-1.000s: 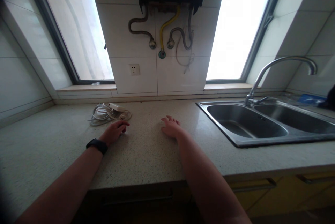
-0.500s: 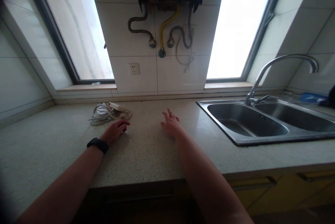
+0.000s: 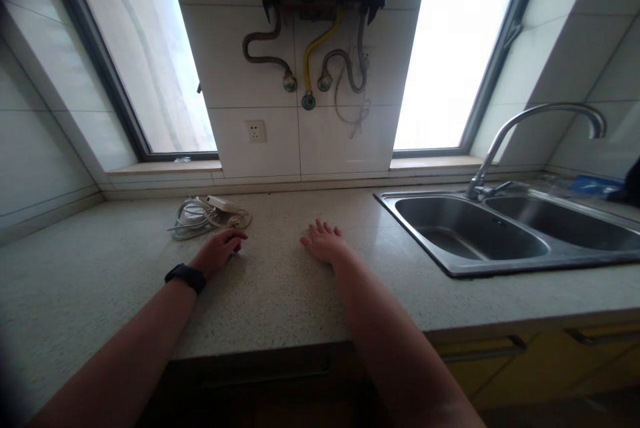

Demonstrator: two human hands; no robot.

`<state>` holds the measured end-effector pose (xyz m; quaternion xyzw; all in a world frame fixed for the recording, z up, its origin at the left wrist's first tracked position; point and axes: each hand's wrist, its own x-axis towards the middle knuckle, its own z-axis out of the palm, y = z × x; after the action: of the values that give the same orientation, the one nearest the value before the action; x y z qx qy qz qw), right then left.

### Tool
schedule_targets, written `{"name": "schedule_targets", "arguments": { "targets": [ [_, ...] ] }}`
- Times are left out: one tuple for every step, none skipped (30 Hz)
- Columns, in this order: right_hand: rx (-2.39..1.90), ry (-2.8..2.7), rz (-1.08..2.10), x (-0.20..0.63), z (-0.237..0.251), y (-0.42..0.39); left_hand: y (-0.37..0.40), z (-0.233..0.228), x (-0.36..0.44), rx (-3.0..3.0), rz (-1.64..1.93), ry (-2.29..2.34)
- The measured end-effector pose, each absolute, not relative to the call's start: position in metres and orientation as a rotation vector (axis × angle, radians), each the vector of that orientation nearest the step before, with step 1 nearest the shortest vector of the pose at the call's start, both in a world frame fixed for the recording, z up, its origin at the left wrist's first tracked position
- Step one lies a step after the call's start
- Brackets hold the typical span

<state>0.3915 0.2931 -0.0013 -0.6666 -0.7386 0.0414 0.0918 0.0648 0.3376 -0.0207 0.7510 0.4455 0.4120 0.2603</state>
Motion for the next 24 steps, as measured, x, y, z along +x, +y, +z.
{"name": "schedule_targets", "arguments": {
  "targets": [
    [-1.979, -2.174, 0.145, 0.391, -0.002, 0.293, 0.338, -0.021, 0.064, 2.035, 1.114, 1.205],
    [-1.975, -2.145, 0.16, 0.391, -0.003, 0.293, 0.339, -0.022, 0.064, 2.038, 1.112, 1.202],
    [-1.972, -2.118, 0.161, 0.39, -0.003, 0.293, 0.34, -0.023, 0.064, 2.04, 1.11, 1.199],
    [-1.972, -2.097, 0.151, 0.389, -0.002, 0.292, 0.341, -0.024, 0.063, 2.042, 1.107, 1.196],
    [-1.971, -2.08, 0.139, 0.388, -0.001, 0.292, 0.342, -0.024, 0.063, 2.044, 1.105, 1.194],
    [-1.97, -2.063, 0.135, 0.387, 0.0, 0.291, 0.343, -0.025, 0.063, 2.044, 1.103, 1.195],
    [-1.968, -2.045, 0.144, 0.386, 0.002, 0.291, 0.343, -0.026, 0.062, 2.044, 1.102, 1.198],
    [-1.966, -2.031, 0.164, 0.385, 0.003, 0.29, 0.344, -0.026, 0.062, 2.043, 1.102, 1.201],
    [-1.963, -2.024, 0.189, 0.384, 0.005, 0.29, 0.344, -0.026, 0.062, 2.043, 1.102, 1.203],
    [-1.963, -2.024, 0.212, 0.384, 0.006, 0.29, 0.344, -0.027, 0.062, 2.043, 1.102, 1.204],
    [-1.965, -2.029, 0.226, 0.383, 0.006, 0.29, 0.344, -0.027, 0.062, 2.044, 1.103, 1.205],
    [-1.965, -2.034, 0.228, 0.383, 0.006, 0.29, 0.344, -0.026, 0.062, 2.047, 1.103, 1.203],
    [-1.96, -2.037, 0.226, 0.382, 0.006, 0.29, 0.344, -0.026, 0.062, 2.049, 1.104, 1.201],
    [-1.953, -2.035, 0.224, 0.382, 0.006, 0.29, 0.344, -0.026, 0.062, 2.052, 1.104, 1.199],
    [-1.942, -2.026, 0.223, 0.382, 0.006, 0.289, 0.343, -0.026, 0.062, 2.054, 1.104, 1.196],
    [-1.931, -2.013, 0.224, 0.383, 0.006, 0.289, 0.343, -0.025, 0.062, 2.055, 1.102, 1.195],
    [-1.919, -2.002, 0.226, 0.383, 0.006, 0.289, 0.342, -0.025, 0.062, 2.054, 1.1, 1.194],
    [-1.911, -1.999, 0.232, 0.383, 0.006, 0.288, 0.342, -0.025, 0.062, 2.052, 1.098, 1.196],
    [-1.908, -2.006, 0.243, 0.383, 0.006, 0.288, 0.342, -0.024, 0.062, 2.05, 1.097, 1.199],
    [-1.908, -2.021, 0.257, 0.383, 0.007, 0.287, 0.341, -0.024, 0.062, 2.048, 1.096, 1.203],
    [-1.912, -2.037, 0.272, 0.383, 0.007, 0.287, 0.341, -0.024, 0.063, 2.046, 1.096, 1.207],
    [-1.917, -2.048, 0.288, 0.383, 0.008, 0.287, 0.34, -0.024, 0.063, 2.045, 1.096, 1.21],
    [-1.92, -2.052, 0.3, 0.383, 0.008, 0.287, 0.34, -0.023, 0.063, 2.045, 1.096, 1.212],
    [-1.919, -2.048, 0.308, 0.383, 0.008, 0.287, 0.34, -0.023, 0.063, 2.044, 1.095, 1.213]
  ]
}}
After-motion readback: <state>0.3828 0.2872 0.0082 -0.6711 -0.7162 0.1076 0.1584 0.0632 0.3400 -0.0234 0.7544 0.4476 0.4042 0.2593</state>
